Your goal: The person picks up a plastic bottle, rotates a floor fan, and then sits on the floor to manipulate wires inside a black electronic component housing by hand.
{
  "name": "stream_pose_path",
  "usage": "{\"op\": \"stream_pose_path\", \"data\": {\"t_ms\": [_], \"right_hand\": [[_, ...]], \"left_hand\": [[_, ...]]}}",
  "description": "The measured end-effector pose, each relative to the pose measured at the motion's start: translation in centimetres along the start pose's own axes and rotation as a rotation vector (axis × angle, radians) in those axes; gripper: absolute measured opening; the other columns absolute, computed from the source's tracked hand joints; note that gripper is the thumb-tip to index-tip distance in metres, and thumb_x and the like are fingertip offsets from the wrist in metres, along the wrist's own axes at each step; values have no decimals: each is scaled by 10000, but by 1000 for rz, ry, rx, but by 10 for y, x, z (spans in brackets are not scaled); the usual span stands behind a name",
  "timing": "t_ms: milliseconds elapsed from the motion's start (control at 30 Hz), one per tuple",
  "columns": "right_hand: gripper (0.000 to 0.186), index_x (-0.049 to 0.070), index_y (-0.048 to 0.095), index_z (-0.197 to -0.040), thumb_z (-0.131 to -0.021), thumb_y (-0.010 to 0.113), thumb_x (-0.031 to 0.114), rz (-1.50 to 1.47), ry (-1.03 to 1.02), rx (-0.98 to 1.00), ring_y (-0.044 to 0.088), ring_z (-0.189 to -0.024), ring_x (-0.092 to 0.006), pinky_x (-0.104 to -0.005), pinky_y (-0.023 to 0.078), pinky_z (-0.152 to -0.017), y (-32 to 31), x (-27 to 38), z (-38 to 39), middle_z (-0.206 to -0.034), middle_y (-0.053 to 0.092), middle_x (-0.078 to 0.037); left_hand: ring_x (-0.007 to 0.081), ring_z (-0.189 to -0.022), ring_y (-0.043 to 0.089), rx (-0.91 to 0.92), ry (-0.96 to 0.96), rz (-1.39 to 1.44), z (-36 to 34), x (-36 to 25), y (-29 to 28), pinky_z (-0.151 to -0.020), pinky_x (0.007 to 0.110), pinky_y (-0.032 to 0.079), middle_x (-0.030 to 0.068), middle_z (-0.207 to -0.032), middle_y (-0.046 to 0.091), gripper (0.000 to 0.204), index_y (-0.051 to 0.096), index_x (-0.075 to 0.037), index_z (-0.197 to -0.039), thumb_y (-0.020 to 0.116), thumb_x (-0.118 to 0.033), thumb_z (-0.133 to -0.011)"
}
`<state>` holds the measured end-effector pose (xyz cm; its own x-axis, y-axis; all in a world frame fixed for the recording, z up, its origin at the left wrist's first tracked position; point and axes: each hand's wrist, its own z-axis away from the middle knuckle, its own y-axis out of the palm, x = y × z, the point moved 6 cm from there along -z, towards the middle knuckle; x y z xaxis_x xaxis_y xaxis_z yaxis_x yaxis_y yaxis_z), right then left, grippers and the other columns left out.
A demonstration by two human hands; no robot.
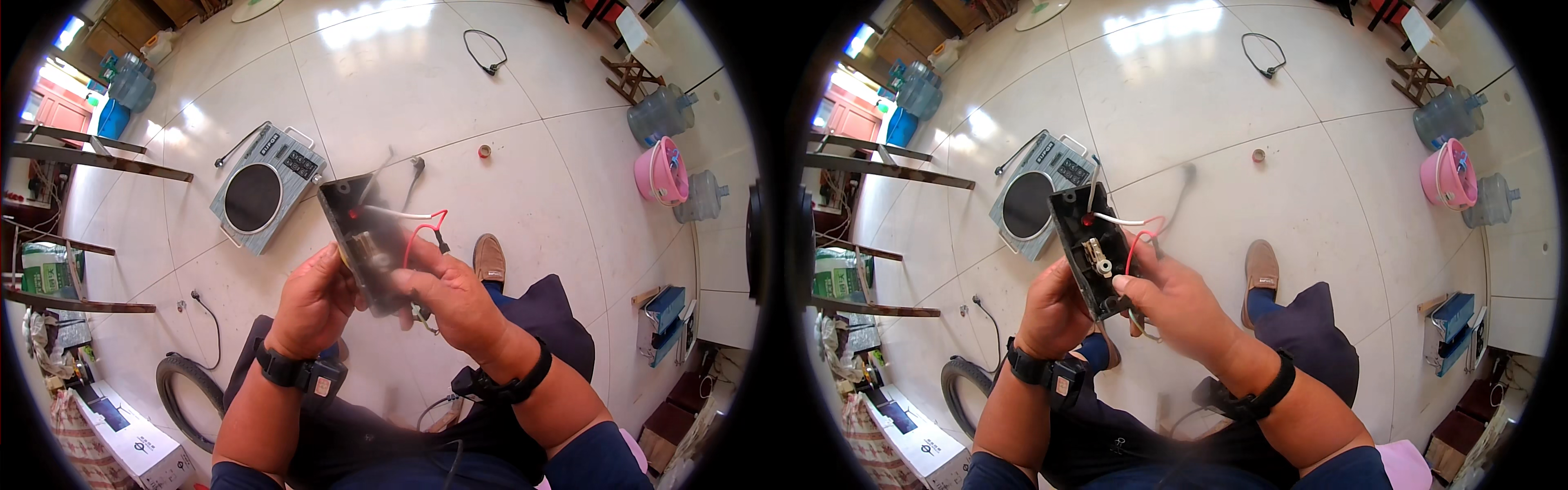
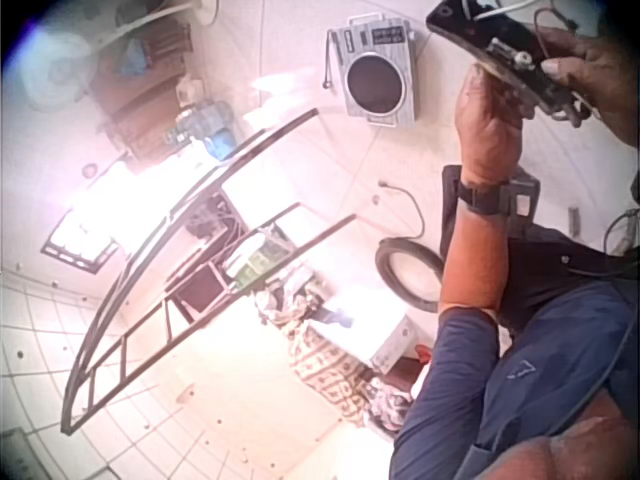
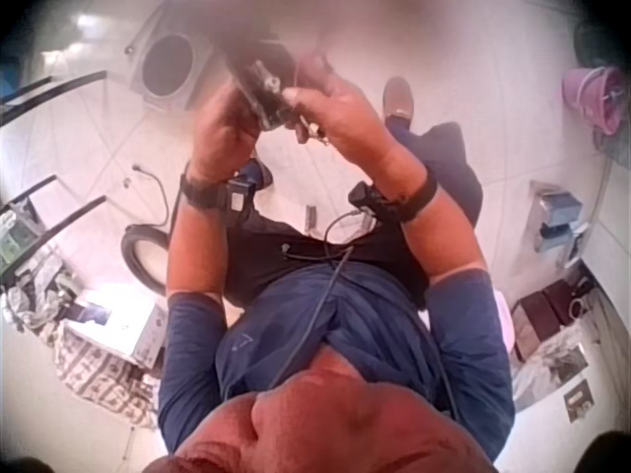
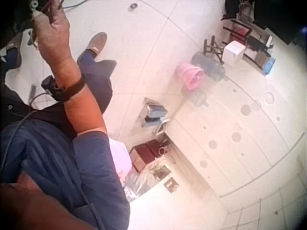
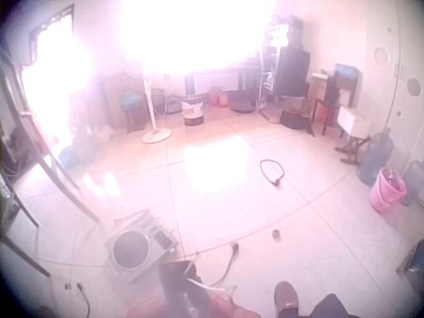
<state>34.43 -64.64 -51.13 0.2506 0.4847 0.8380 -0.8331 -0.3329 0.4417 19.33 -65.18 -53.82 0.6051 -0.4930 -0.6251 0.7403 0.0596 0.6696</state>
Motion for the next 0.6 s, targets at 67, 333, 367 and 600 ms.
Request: {"op": "stream_pose_path", "data": {"t_ms": [67, 333, 367, 600], "right_hand": [[547, 45, 402, -1511, -982, 515, 122, -147, 59, 27, 585, -800, -84, -260, 519, -664, 1, -2, -1, -1047, 610, -38], [532, 47, 410, -1502, -976, 464, 101, -144, 16, 39, 575, -740, -100, -271, 522, -663, 3, -1, 0, -995, 600, -38], [536, 47, 407, -1504, -975, 463, 104, -128, 16, 33, 575, -737, -101, -271, 522, -665, 3, -1, 0, -993, 600, -37], [544, 54, 397, -1514, -977, 460, 109, -171, 9, 58, 561, -771, -93, -270, 520, -672, 4, -3, 0, -1011, 598, -29]], "left_hand": [[130, -843, 614, 3, -5, 7, 0, -1, 2, -711, 282, 482, 44, -1064, 663, 361, 567, -31, -1284, 414, -293, -1087], [274, -1079, 661, 58, 3, -26, -2, 1, -1, -934, 432, 535, 166, -1254, 646, 460, 525, 17, -1358, 349, -304, -1079], [219, -1031, 655, 43, 1, -1, -2, 1, 0, -880, 383, 530, 117, -1202, 656, 424, 529, -10, -1352, 371, -300, -1086], [156, -952, 653, 17, -7, 13, -1, 0, 1, -799, 310, 522, 65, -1120, 678, 376, 569, -30, -1297, 399, -298, -1093]]}}
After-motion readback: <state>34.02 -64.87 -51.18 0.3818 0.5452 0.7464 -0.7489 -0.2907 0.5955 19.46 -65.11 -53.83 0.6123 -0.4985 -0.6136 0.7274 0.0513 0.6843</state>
